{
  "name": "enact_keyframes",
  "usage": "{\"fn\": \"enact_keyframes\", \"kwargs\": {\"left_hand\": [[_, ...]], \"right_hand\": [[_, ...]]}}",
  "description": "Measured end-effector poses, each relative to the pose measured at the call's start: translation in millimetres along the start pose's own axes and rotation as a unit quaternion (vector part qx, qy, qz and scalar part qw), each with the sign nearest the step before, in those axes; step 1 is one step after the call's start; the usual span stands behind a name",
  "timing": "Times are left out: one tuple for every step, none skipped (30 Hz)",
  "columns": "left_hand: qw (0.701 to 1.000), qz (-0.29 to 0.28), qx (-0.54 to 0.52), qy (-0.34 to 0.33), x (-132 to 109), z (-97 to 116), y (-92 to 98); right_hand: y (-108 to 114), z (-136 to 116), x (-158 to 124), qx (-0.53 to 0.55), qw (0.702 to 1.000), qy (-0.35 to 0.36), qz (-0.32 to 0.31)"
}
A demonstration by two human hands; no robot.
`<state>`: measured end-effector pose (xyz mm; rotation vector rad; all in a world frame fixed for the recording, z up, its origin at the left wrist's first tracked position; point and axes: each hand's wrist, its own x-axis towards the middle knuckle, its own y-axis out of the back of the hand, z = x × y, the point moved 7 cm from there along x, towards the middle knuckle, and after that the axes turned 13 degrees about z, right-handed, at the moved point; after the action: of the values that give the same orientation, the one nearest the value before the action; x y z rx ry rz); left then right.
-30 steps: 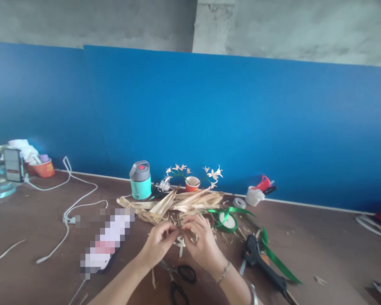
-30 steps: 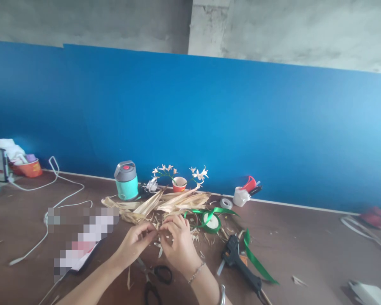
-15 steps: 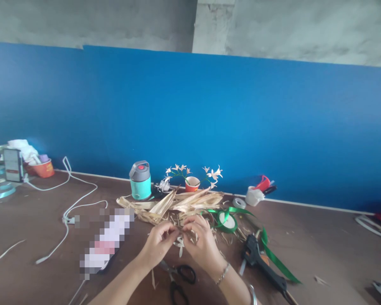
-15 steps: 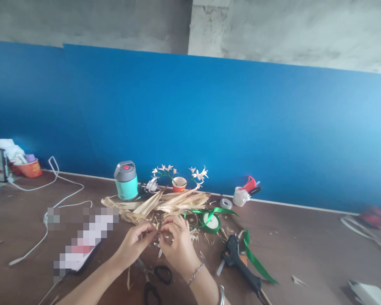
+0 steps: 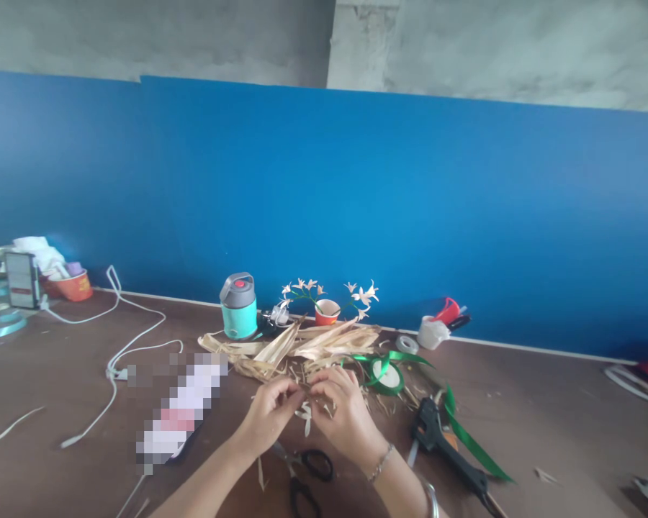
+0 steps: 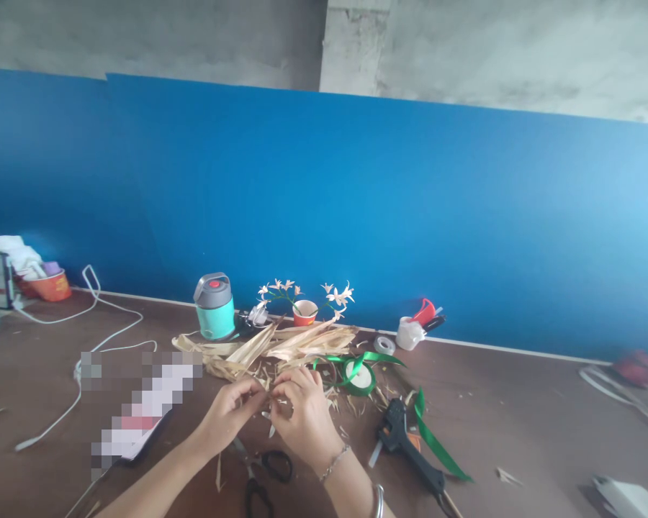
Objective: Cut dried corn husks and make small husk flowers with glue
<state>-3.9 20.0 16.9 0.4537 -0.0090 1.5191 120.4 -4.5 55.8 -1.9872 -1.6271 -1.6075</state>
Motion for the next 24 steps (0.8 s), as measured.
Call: {"fn": "enact_keyframes", "kwargs": {"left_hand": [[1.000,-0.002,-0.002,0.001,0.0,-0.6,-0.3],[1.000,-0.003,-0.003,0.002,0.1,-0.9,-0.6],[1.000,-0.003,-0.004,0.001,0.2,-1.0,-0.7],[1.000,-0.003,-0.005,-0.001,0.2,-0.9,-0.8],[1.000,-0.002,-0.004,-0.002,0.3,-0.9,-0.9],[1.000,-0.001,-0.003,-0.003,0.3,-0.9,-0.9],[1.000,0.001,-0.001,-0.003,0.4,-0.9,-0.7],[1.000,0.003,0.002,-0.003,0.6,-1.0,-0.4],[1.000,0.005,0.004,-0.004,0.7,-1.1,-0.2],[1.000,0.007,0.005,-0.004,0.8,-1.1,-0.1],[1.000,0.008,0.005,-0.004,1.0,-1.2,-0.1],[1.000,0.008,0.006,-0.003,1.2,-1.3,0.0],[1.000,0.009,0.007,-0.001,1.5,-1.5,0.1],[1.000,0.010,0.007,0.000,1.6,-1.5,0.2],[1.000,0.010,0.008,0.001,1.8,-1.4,0.2],[1.000,0.009,0.009,0.000,1.8,-1.1,0.3],[1.000,0.009,0.010,0.000,1.7,-0.7,0.4],[1.000,0.008,0.011,-0.001,1.6,-0.2,0.4],[1.000,0.008,0.012,-0.001,1.4,0.3,0.6],[1.000,0.007,0.013,-0.001,1.1,0.7,0.6],[1.000,0.007,0.014,0.001,0.8,0.9,0.6],[1.000,0.006,0.015,0.003,0.4,1.0,0.5],[1.000,0.004,0.016,0.005,0.1,1.1,0.1],[1.000,0.001,0.016,0.007,-0.1,1.2,-0.4]], "right_hand": [[0.4,-1.1,0.3,-0.002,1.000,0.004,-0.001],[0.7,-1.7,0.5,-0.005,1.000,0.005,0.000],[1.2,-2.0,0.6,-0.006,1.000,0.005,0.002],[1.6,-2.0,0.7,-0.008,1.000,0.003,0.005],[1.9,-1.8,0.8,-0.009,1.000,0.001,0.008],[2.0,-1.6,0.8,-0.009,1.000,-0.002,0.010],[1.9,-1.3,0.8,-0.009,1.000,-0.004,0.010],[1.7,-1.0,0.8,-0.008,1.000,-0.005,0.010],[1.4,-0.7,0.7,-0.007,1.000,-0.006,0.010],[1.1,-0.2,0.6,-0.004,1.000,-0.006,0.009],[0.8,0.2,0.4,-0.002,1.000,-0.005,0.008],[0.5,0.7,0.2,0.001,1.000,-0.003,0.007],[0.4,1.2,0.0,0.004,1.000,0.000,0.006],[0.4,1.6,-0.2,0.006,1.000,0.004,0.005],[0.4,1.9,-0.2,0.006,1.000,0.008,0.003],[0.3,2.0,-0.2,0.006,1.000,0.012,0.001],[0.3,2.0,0.0,0.006,1.000,0.015,-0.003],[0.3,1.8,0.3,0.005,1.000,0.018,-0.006],[0.3,1.6,0.6,0.003,1.000,0.019,-0.009],[0.3,1.2,0.9,0.002,1.000,0.020,-0.011],[0.4,0.8,1.2,0.000,1.000,0.020,-0.012],[0.3,0.5,1.4,-0.002,1.000,0.019,-0.013],[0.2,0.4,1.4,-0.003,1.000,0.018,-0.014],[0.0,0.5,1.4,-0.004,1.000,0.016,-0.014]]}}
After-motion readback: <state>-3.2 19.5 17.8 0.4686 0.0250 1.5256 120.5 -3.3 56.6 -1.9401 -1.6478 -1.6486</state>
